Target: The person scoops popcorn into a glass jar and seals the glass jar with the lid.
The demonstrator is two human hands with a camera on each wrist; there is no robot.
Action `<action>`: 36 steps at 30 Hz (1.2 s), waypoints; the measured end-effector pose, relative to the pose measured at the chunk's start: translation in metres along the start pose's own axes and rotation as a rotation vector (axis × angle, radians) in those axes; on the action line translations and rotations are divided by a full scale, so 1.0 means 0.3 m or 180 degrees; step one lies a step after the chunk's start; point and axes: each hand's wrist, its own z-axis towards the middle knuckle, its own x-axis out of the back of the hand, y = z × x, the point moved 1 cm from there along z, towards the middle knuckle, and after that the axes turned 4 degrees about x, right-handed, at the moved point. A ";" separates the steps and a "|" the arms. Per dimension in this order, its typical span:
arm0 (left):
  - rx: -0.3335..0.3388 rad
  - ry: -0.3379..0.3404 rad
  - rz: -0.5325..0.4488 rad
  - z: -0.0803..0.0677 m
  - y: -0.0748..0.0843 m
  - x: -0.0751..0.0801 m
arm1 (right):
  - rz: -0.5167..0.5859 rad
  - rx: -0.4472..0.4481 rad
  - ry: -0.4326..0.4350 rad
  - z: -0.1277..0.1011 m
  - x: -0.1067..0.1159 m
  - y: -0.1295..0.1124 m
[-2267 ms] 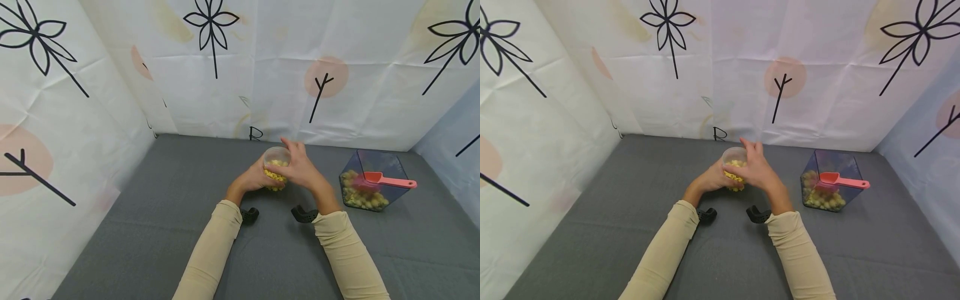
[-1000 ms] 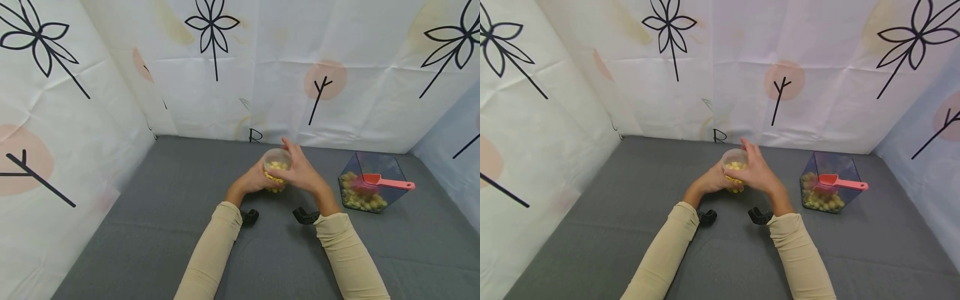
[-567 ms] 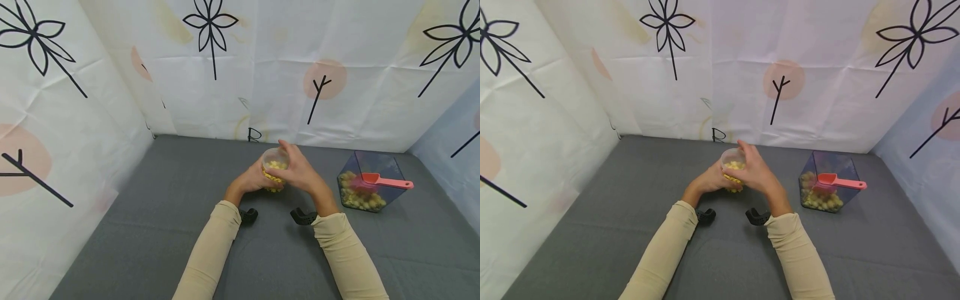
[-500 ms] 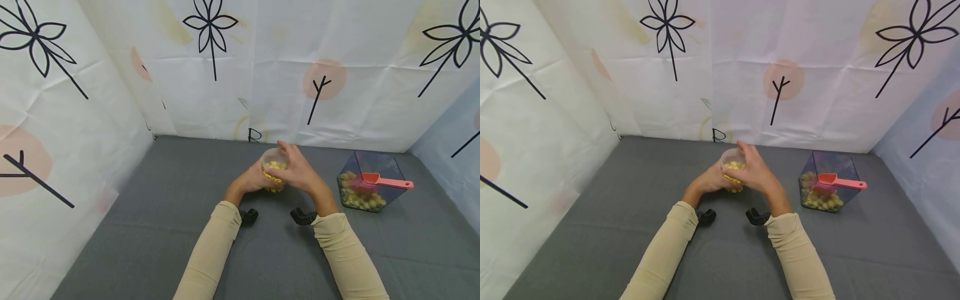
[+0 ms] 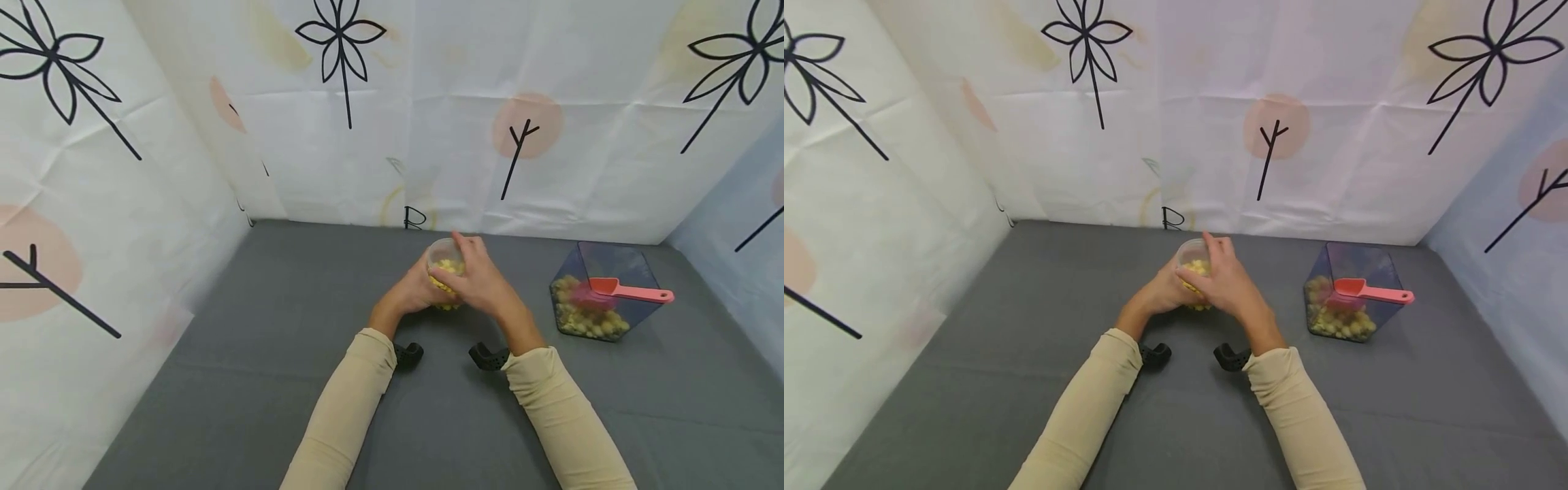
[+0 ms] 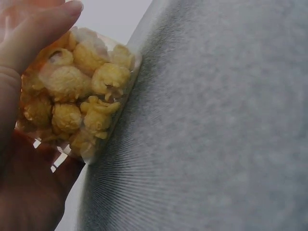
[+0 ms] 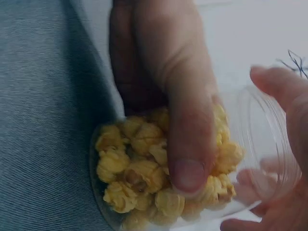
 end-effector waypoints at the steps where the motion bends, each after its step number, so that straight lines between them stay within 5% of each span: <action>1: -0.0009 0.0011 0.0039 0.000 0.002 -0.001 | -0.0039 -0.0047 0.0037 -0.001 -0.003 -0.003; 14: 0.0086 -0.0130 0.0163 0.006 -0.019 0.011 | -0.0381 -0.0127 0.0105 -0.008 -0.024 0.001; 23: -0.0543 -0.0225 0.0142 0.032 -0.018 0.034 | -0.0196 -0.0113 0.0113 0.013 -0.026 0.023; 31: 0.0300 0.0021 0.1075 -0.051 0.028 0.127 | 0.0144 -0.0035 -0.0182 0.014 0.023 0.048; 36: 0.0346 0.0257 0.1266 -0.089 0.053 0.196 | 0.0020 -0.0019 0.0137 0.007 0.065 0.073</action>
